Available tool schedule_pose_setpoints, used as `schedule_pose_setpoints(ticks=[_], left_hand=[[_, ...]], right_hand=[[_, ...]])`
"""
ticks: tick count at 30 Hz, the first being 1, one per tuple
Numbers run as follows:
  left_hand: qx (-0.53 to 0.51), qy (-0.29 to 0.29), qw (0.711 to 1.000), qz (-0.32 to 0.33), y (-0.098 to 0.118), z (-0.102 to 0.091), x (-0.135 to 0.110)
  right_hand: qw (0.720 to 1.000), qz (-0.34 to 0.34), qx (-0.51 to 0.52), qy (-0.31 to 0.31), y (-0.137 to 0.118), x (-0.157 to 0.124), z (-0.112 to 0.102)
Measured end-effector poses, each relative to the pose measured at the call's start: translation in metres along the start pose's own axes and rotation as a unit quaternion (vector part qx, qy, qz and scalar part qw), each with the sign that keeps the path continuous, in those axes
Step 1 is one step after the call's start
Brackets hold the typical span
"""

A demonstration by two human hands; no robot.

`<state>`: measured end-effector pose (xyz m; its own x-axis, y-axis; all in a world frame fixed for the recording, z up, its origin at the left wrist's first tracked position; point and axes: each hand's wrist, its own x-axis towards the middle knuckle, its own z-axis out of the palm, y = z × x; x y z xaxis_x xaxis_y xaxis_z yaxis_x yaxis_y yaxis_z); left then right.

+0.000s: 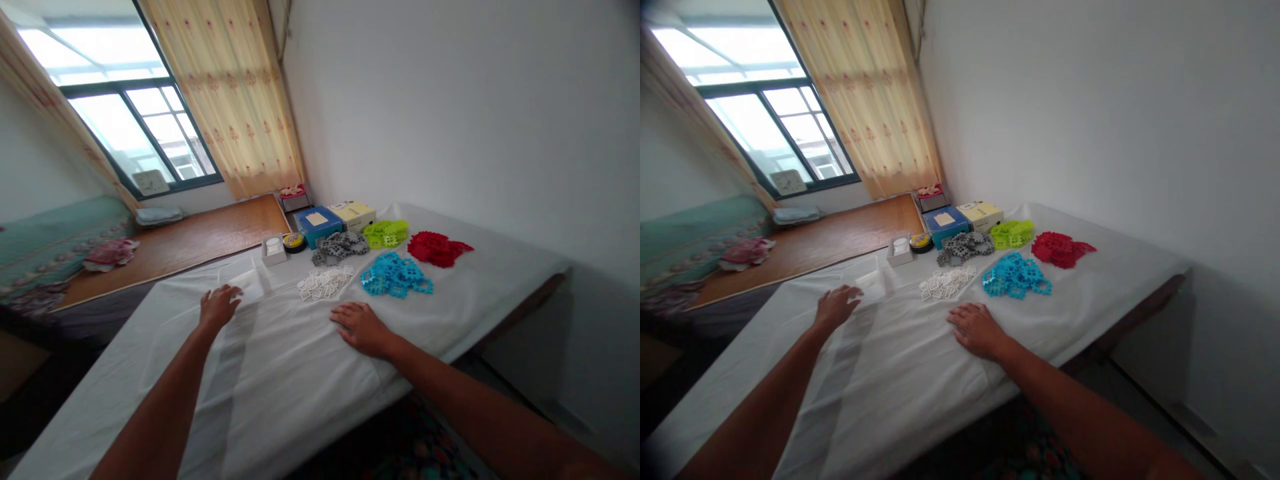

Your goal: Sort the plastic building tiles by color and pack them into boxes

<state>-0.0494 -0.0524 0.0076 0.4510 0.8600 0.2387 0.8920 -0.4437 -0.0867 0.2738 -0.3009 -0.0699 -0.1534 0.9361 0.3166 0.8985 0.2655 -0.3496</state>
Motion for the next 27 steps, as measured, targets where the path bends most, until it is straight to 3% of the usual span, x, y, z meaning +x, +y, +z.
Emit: schedule_pose_setpoints(ticks=[9, 15, 18, 21, 25, 27], left_hand=[[-0.159, 0.034, 0.983, 0.081, 0.055, -0.026, -0.119], [-0.195, 0.026, 0.971, 0.135, 0.105, -0.024, -0.16], [-0.228, 0.019, 0.96, 0.161, 0.119, -0.022, -0.164], [-0.267, 0.052, 0.95, 0.155, 0.117, -0.023, -0.155], [-0.343, 0.162, 0.923, 0.063, 0.1, -0.024, -0.114], [-0.412, 0.172, 0.895, 0.003, 0.094, -0.021, -0.086]], right_hand=[[1.0, -0.009, 0.0, 0.016, 0.003, -0.002, 0.003], [0.999, -0.005, 0.017, 0.041, 0.01, -0.001, -0.005], [0.994, 0.02, -0.016, 0.11, 0.028, -0.002, -0.026], [0.984, 0.056, -0.092, 0.144, 0.057, -0.008, -0.048], [0.966, 0.094, -0.206, 0.124, 0.095, -0.017, -0.058], [0.96, 0.092, -0.245, 0.099, 0.107, -0.018, -0.055]])
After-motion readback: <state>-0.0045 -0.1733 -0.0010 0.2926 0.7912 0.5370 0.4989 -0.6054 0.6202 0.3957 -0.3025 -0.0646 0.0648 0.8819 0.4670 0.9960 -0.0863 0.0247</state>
